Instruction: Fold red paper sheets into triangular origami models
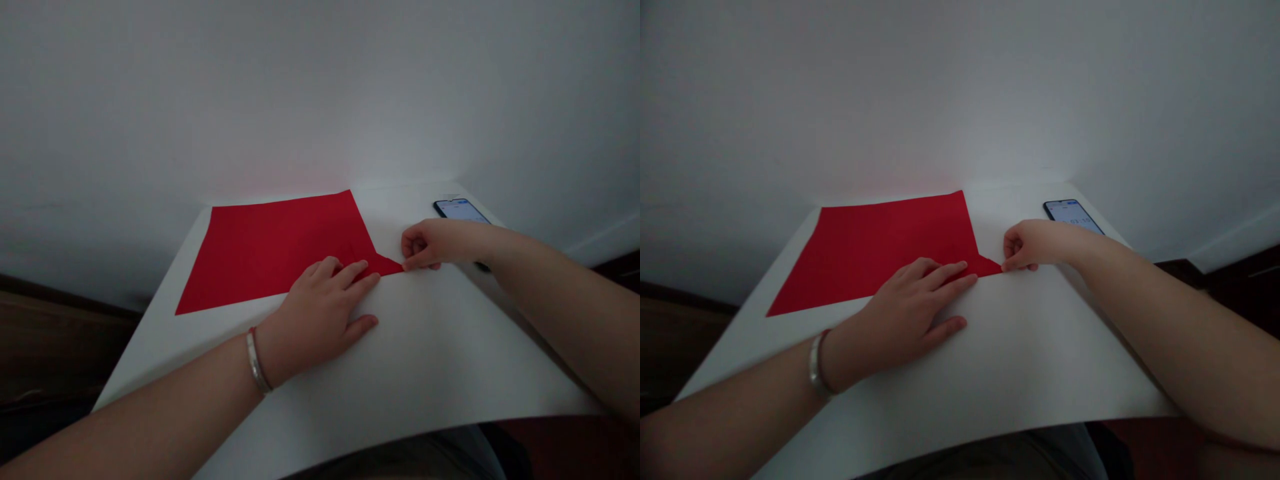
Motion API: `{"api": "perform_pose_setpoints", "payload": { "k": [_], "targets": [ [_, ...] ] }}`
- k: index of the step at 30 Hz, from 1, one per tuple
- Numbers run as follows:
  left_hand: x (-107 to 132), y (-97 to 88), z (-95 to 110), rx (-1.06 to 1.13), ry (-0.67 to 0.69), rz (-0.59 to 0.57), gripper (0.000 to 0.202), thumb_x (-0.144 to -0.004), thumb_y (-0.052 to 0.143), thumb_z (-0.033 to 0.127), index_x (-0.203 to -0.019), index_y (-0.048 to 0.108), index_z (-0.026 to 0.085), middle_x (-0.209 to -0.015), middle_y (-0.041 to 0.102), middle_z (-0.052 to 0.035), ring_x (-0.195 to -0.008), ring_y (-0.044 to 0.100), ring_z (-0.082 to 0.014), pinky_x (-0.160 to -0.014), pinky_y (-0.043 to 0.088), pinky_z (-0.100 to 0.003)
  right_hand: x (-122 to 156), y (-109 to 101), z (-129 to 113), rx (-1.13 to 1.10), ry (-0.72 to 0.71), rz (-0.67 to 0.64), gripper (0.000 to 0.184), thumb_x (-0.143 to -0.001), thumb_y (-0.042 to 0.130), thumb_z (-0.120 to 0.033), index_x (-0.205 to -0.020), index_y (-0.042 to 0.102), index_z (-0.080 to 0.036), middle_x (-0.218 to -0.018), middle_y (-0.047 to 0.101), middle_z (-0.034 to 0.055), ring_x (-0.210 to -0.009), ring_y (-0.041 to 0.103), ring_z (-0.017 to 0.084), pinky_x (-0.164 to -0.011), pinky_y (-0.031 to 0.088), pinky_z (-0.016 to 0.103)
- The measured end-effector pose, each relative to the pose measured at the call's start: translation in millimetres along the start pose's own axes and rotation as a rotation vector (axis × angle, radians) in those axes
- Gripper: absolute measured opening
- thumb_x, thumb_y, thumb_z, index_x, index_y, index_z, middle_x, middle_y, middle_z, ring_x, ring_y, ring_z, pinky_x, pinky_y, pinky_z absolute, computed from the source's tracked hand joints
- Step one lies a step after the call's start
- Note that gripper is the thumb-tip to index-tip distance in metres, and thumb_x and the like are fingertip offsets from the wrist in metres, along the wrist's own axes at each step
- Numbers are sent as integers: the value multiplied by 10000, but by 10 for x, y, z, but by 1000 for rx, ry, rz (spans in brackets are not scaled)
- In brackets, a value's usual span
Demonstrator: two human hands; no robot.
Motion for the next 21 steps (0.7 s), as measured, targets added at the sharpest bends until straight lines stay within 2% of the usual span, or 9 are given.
{"api": "perform_pose_setpoints", "payload": {
  "k": [5, 7, 10, 12, 13, 14, 17, 21],
  "targets": [
    [16, 3, -5, -2, -3, 4, 534, -928, 409, 493, -1397, 424, 239, -1427, 461, -57, -1172, 437, -303, -999, 384, -491, 50, -23, 47, -8, -27, 8, 134, -742, 618, -347, -756, 604, -215, -581, 598, -12, -533, 546, 145, -497, 388, 277],
    [21, 4, -6, -9, -9, 12, 536, -925, 415, 495, -1398, 422, 242, -1429, 458, -57, -1175, 435, -303, -1005, 379, -489, 107, -3, -31, 35, -59, 113, 157, -765, 598, -349, -827, 649, -215, -657, 640, 8, -588, 575, 161, -520, 410, 284],
    [17, -1, -2, -21, -3, 16, 538, -926, 420, 487, -1403, 414, 239, -1428, 458, -59, -1169, 437, -301, -1009, 376, -486, 246, 97, -271, 227, -236, 368, 226, -832, 538, -330, -935, 706, -220, -867, 687, 50, -723, 609, 180, -658, 467, 315],
    [9, -11, 4, -22, 3, 11, 547, -925, 424, 483, -1408, 408, 227, -1428, 458, -65, -1159, 442, -298, -1005, 381, -483, 344, 230, -447, 396, -405, 426, 253, -869, 483, -240, -966, 713, -199, -988, 681, 78, -899, 611, 212, -823, 461, 354],
    [5, -16, 7, -22, 2, 8, 552, -925, 425, 482, -1410, 406, 218, -1430, 457, -69, -1155, 444, -298, -1002, 384, -482, 379, 298, -508, 452, -422, 422, 272, -887, 456, -212, -977, 712, -187, -995, 678, 87, -930, 606, 217, -862, 453, 368],
    [1, -23, 10, -22, -2, 8, 559, -925, 426, 483, -1410, 405, 208, -1430, 458, -73, -1153, 445, -300, -1002, 386, -483, 403, 363, -551, 497, -422, 399, 287, -895, 439, -185, -999, 706, -172, -983, 675, 96, -917, 608, 216, -855, 459, 369],
    [-16, -44, 23, -26, -10, 10, 567, -924, 431, 486, -1406, 415, 187, -1429, 464, -77, -1164, 443, -305, -1012, 382, -484, 436, 473, -607, 605, -395, 448, 270, -876, 446, -134, -983, 694, -142, -923, 655, 108, -831, 599, 218, -782, 481, 367],
    [-52, -79, 37, -26, -17, 12, 576, -913, 461, 485, -1398, 429, 177, -1429, 473, -77, -1183, 454, -302, -1023, 390, -478, 438, 503, -596, 728, -443, 493, 253, -857, 480, -128, -1001, 687, -107, -911, 652, 134, -800, 572, 225, -733, 485, 357]
  ]
}}
Point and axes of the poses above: each hand's wrist, its own x-axis away from the middle knuckle, its own y-axis out of the palm, z = x × y, the point moved 2 cm from there along -x, towards the middle knuckle
